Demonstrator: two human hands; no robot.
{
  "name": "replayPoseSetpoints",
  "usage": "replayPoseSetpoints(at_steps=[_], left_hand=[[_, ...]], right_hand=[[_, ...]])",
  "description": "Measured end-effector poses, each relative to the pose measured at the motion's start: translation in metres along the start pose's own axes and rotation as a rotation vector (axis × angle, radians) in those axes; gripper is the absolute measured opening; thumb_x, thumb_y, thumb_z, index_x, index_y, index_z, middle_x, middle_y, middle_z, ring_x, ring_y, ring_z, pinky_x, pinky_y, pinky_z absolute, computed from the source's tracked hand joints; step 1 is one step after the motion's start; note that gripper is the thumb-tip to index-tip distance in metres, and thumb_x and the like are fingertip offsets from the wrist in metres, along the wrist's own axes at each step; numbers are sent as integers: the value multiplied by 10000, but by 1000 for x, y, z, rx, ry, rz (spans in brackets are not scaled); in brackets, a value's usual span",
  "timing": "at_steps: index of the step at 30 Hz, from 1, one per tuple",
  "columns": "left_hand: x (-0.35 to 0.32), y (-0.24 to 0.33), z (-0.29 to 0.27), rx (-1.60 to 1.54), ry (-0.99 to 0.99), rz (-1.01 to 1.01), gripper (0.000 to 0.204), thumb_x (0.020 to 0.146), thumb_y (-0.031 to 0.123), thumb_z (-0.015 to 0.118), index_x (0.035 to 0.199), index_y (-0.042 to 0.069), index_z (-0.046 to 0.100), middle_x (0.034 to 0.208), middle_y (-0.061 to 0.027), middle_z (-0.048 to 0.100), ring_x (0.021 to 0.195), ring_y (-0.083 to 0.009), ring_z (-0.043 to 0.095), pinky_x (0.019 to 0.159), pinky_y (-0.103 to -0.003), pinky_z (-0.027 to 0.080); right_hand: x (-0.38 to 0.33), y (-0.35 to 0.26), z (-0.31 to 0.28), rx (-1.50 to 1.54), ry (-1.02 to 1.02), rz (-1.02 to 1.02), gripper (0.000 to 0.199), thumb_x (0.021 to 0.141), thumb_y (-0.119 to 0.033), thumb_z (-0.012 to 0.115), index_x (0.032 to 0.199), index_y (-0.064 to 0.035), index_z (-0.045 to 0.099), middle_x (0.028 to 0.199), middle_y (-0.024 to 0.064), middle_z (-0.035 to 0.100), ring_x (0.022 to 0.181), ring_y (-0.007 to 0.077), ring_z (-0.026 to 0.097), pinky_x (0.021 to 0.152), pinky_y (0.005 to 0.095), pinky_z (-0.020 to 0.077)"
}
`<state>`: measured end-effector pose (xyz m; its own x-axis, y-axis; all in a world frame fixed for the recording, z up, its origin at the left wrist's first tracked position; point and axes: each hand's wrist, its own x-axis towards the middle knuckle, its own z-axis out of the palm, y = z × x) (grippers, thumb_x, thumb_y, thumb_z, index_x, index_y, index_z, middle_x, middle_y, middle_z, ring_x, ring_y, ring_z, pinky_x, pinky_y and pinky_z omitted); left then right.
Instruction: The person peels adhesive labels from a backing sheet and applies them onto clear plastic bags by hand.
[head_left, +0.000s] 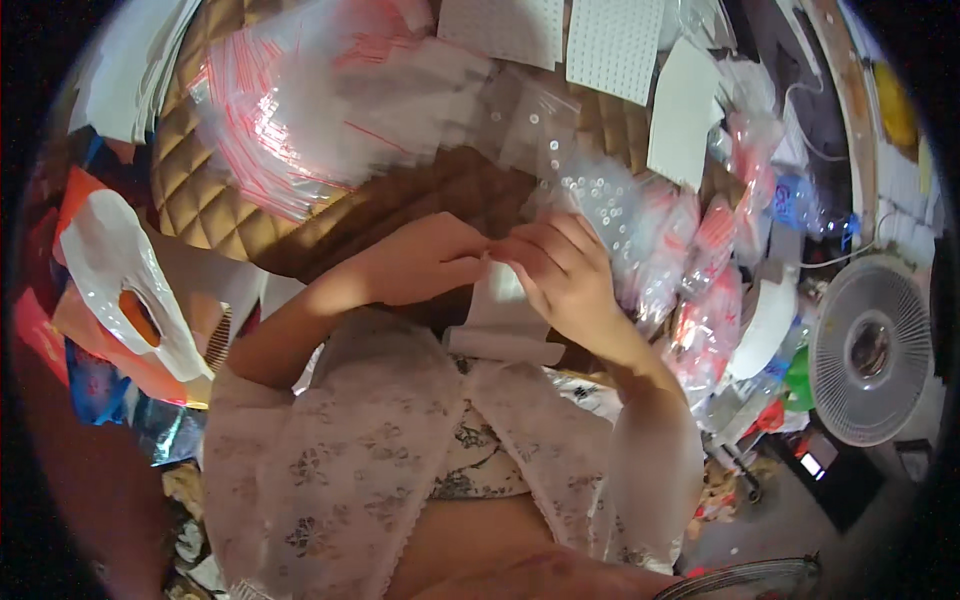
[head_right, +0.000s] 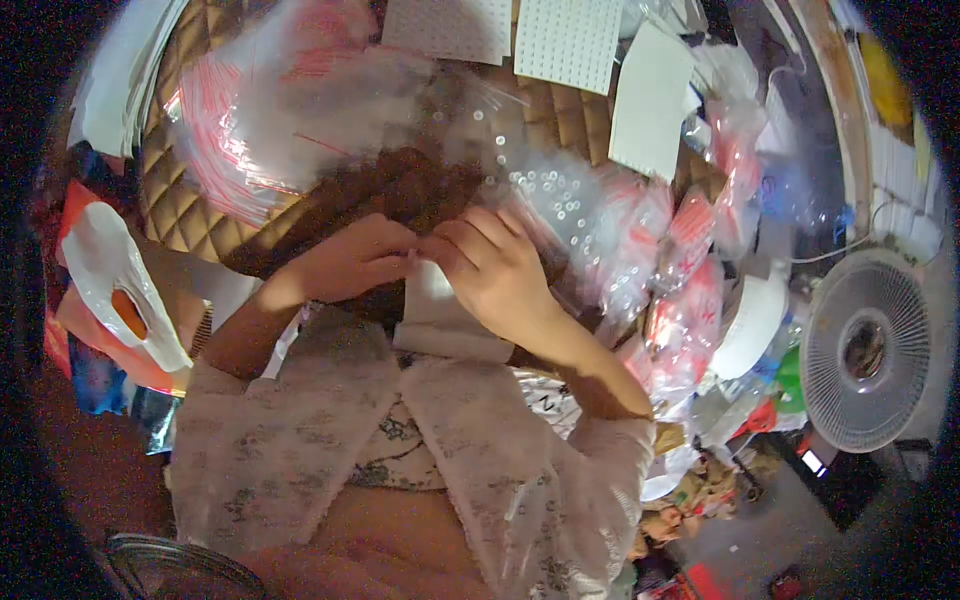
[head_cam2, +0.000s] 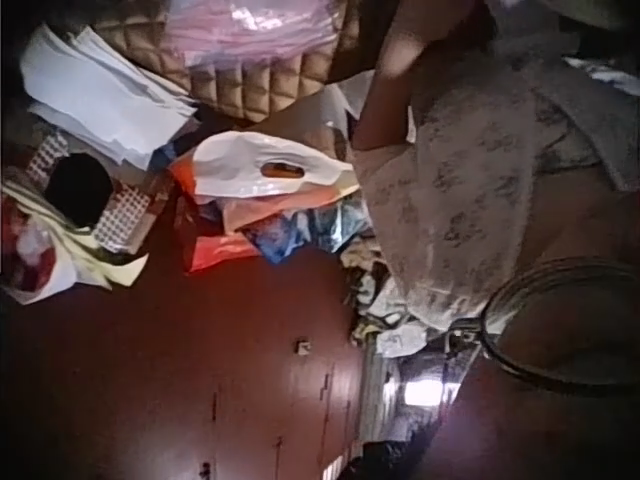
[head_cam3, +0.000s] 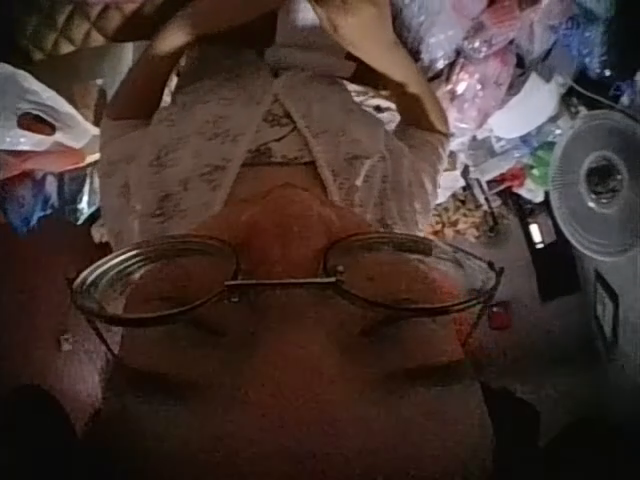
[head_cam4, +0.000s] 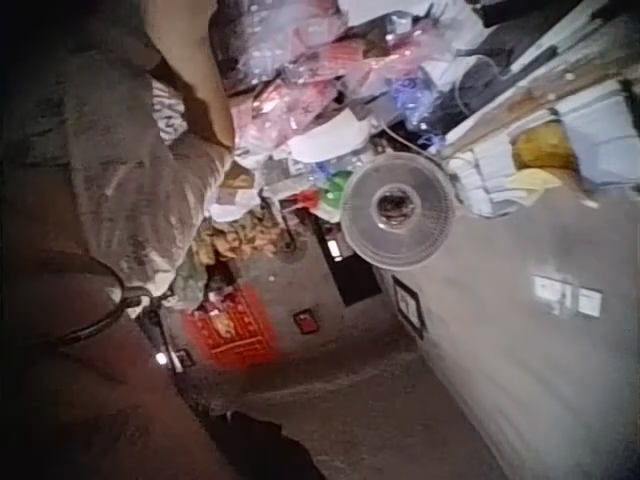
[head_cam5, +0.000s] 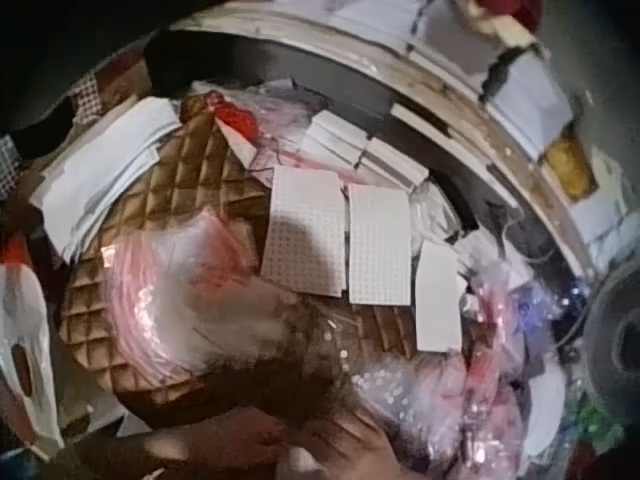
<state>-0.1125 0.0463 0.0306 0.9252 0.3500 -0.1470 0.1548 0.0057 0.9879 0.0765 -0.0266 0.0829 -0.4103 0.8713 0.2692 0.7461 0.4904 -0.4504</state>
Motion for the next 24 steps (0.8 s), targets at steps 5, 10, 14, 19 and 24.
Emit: replayPoseSetpoints(at_steps=[5,10,14,19,24], left_hand=[[-3,-13,9,-305,174,280,248,868,140,444,772,-68,540,660,-142,576,596,-226,528,594,-350,422],[1,-14,8,-627,167,-112,217,870,132,454,739,-17,542,597,-91,524,557,-185,494,527,-301,378],[14,-33,20,-327,467,51,177,840,148,509,738,14,561,611,-104,537,553,-236,515,536,-345,396],[14,-26,31,217,477,145,113,774,157,567,737,50,575,703,-122,576,700,-314,568,633,-428,458],[10,-24,27,268,294,79,145,801,203,593,865,75,618,755,-96,583,770,-284,582,683,-413,487]], right_hand=[[2,0,4,-36,37,-114,306,630,-125,622,922,-38,650,891,48,583,765,209,544,632,321,444],[15,7,-3,27,-56,-149,203,684,35,664,878,-22,649,839,64,591,708,197,543,605,298,434],[29,46,7,691,45,700,49,834,-4,632,867,-21,600,844,9,591,728,88,525,665,222,438],[56,97,16,457,-91,736,138,802,-13,675,902,-27,582,824,-4,589,727,52,524,642,195,428],[69,83,19,-115,-217,633,265,688,-6,730,868,-48,540,782,63,617,708,174,583,632,273,464]])
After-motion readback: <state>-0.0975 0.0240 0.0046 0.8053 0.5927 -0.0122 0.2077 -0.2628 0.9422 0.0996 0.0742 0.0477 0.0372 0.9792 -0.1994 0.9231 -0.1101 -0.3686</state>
